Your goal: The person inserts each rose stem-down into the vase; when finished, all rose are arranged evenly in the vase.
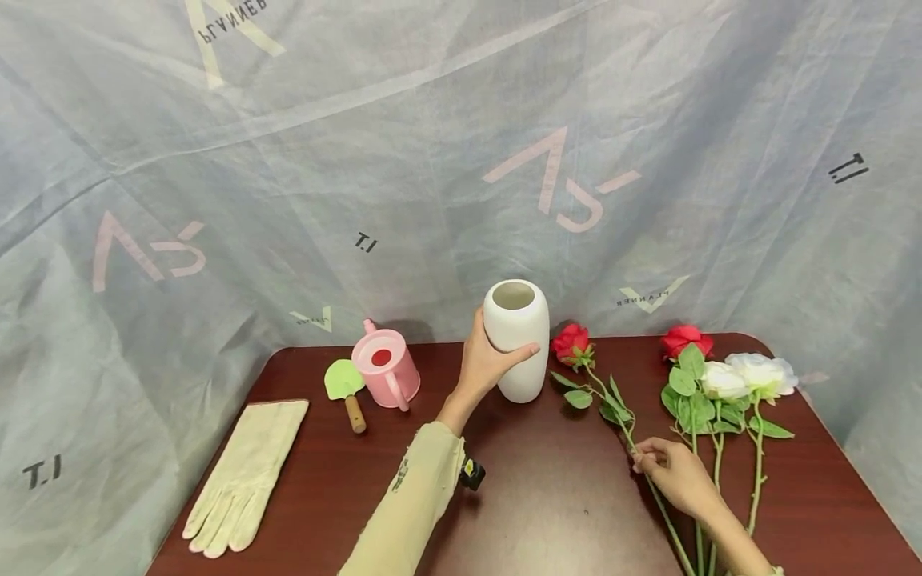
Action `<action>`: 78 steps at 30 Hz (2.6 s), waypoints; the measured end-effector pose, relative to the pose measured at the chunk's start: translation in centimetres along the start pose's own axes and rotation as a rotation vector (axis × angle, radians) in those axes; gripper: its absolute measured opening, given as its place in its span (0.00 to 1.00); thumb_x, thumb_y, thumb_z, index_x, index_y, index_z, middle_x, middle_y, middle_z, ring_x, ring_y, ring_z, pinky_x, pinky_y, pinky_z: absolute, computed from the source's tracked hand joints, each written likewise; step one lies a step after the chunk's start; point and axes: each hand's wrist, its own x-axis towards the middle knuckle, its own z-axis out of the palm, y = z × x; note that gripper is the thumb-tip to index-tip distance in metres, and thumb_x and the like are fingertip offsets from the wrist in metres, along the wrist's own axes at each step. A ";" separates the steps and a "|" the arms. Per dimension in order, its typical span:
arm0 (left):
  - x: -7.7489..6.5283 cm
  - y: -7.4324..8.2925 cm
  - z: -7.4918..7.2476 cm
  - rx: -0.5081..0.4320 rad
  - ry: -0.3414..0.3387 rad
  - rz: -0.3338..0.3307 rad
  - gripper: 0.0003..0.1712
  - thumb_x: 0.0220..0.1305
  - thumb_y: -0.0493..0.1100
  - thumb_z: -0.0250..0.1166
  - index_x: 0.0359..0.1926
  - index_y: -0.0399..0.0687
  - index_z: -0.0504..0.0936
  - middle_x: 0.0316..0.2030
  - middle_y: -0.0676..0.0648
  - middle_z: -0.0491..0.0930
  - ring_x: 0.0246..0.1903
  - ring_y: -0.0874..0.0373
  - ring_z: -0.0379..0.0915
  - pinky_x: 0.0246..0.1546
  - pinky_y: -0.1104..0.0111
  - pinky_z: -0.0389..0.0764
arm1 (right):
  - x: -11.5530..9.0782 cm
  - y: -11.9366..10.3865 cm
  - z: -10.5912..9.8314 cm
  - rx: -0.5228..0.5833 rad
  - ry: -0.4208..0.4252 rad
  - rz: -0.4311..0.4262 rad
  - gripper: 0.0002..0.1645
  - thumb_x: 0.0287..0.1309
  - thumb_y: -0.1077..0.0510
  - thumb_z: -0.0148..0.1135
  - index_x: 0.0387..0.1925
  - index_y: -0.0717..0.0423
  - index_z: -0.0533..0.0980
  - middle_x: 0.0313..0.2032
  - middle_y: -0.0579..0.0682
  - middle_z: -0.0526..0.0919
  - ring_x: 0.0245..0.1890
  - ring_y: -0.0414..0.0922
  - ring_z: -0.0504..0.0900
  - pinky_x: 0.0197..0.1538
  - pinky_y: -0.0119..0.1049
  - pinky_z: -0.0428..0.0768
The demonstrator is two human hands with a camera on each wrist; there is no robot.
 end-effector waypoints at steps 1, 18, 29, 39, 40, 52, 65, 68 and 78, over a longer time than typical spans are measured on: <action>-0.1 -0.1 -0.1 0.011 0.008 -0.001 0.57 0.34 0.60 0.78 0.67 0.70 0.57 0.50 0.61 0.73 0.45 0.64 0.72 0.42 0.63 0.74 | -0.2 0.0 0.0 0.049 -0.008 0.003 0.10 0.63 0.65 0.53 0.42 0.69 0.76 0.29 0.52 0.82 0.26 0.37 0.77 0.26 0.33 0.74; -0.2 -0.4 -0.1 0.009 0.021 0.035 0.57 0.33 0.59 0.78 0.66 0.69 0.59 0.50 0.60 0.74 0.44 0.64 0.72 0.41 0.63 0.74 | -1.8 -2.1 0.2 0.803 0.031 -0.108 0.13 0.70 0.63 0.44 0.49 0.55 0.74 0.37 0.46 0.81 0.40 0.37 0.78 0.42 0.32 0.78; -0.2 -0.2 0.1 0.004 0.012 0.034 0.56 0.34 0.60 0.77 0.67 0.71 0.57 0.51 0.61 0.73 0.45 0.64 0.72 0.41 0.63 0.74 | -0.5 -2.7 1.1 1.213 0.218 -0.361 0.16 0.68 0.70 0.40 0.51 0.65 0.72 0.41 0.54 0.81 0.43 0.43 0.80 0.43 0.32 0.77; -0.3 -0.4 0.0 0.009 0.019 0.018 0.56 0.34 0.61 0.77 0.67 0.72 0.57 0.51 0.62 0.73 0.45 0.63 0.72 0.41 0.62 0.74 | -0.3 -4.8 0.3 1.293 0.354 -0.360 0.15 0.67 0.72 0.39 0.45 0.66 0.74 0.39 0.54 0.82 0.42 0.43 0.81 0.46 0.30 0.75; -0.3 -0.4 0.0 0.007 0.021 0.017 0.57 0.34 0.60 0.77 0.66 0.72 0.57 0.50 0.61 0.73 0.45 0.63 0.72 0.41 0.62 0.74 | -0.2 -4.8 0.3 1.288 0.375 -0.366 0.15 0.67 0.72 0.40 0.45 0.67 0.74 0.39 0.53 0.82 0.42 0.43 0.81 0.47 0.30 0.74; -0.4 -0.3 -0.1 0.015 0.026 -0.006 0.58 0.33 0.60 0.78 0.67 0.71 0.58 0.50 0.60 0.74 0.45 0.62 0.72 0.42 0.63 0.74 | 1.4 -7.7 -1.4 1.546 0.507 -0.375 0.10 0.64 0.74 0.44 0.39 0.70 0.74 0.35 0.60 0.83 0.36 0.48 0.83 0.42 0.36 0.78; -0.4 -0.5 0.1 0.006 0.031 0.012 0.57 0.33 0.60 0.78 0.66 0.73 0.57 0.50 0.61 0.73 0.45 0.63 0.72 0.42 0.63 0.74 | 4.5 -11.4 -2.6 1.640 0.849 -0.177 0.03 0.53 0.74 0.60 0.30 0.69 0.73 0.27 0.61 0.83 0.22 0.48 0.82 0.30 0.35 0.80; -0.4 -0.4 0.1 0.012 0.036 0.009 0.57 0.32 0.60 0.78 0.66 0.73 0.58 0.49 0.60 0.74 0.44 0.63 0.72 0.41 0.63 0.74 | 5.5 -12.3 -3.1 1.638 0.907 -0.228 0.07 0.51 0.74 0.62 0.30 0.70 0.71 0.27 0.62 0.82 0.21 0.48 0.81 0.29 0.35 0.79; -0.4 -0.5 0.2 0.016 0.025 0.015 0.57 0.33 0.61 0.78 0.66 0.70 0.58 0.50 0.60 0.73 0.44 0.63 0.72 0.41 0.63 0.74 | 8.1 -14.9 -5.2 1.599 1.002 -0.280 0.15 0.44 0.69 0.71 0.31 0.71 0.72 0.26 0.61 0.82 0.22 0.48 0.82 0.25 0.32 0.78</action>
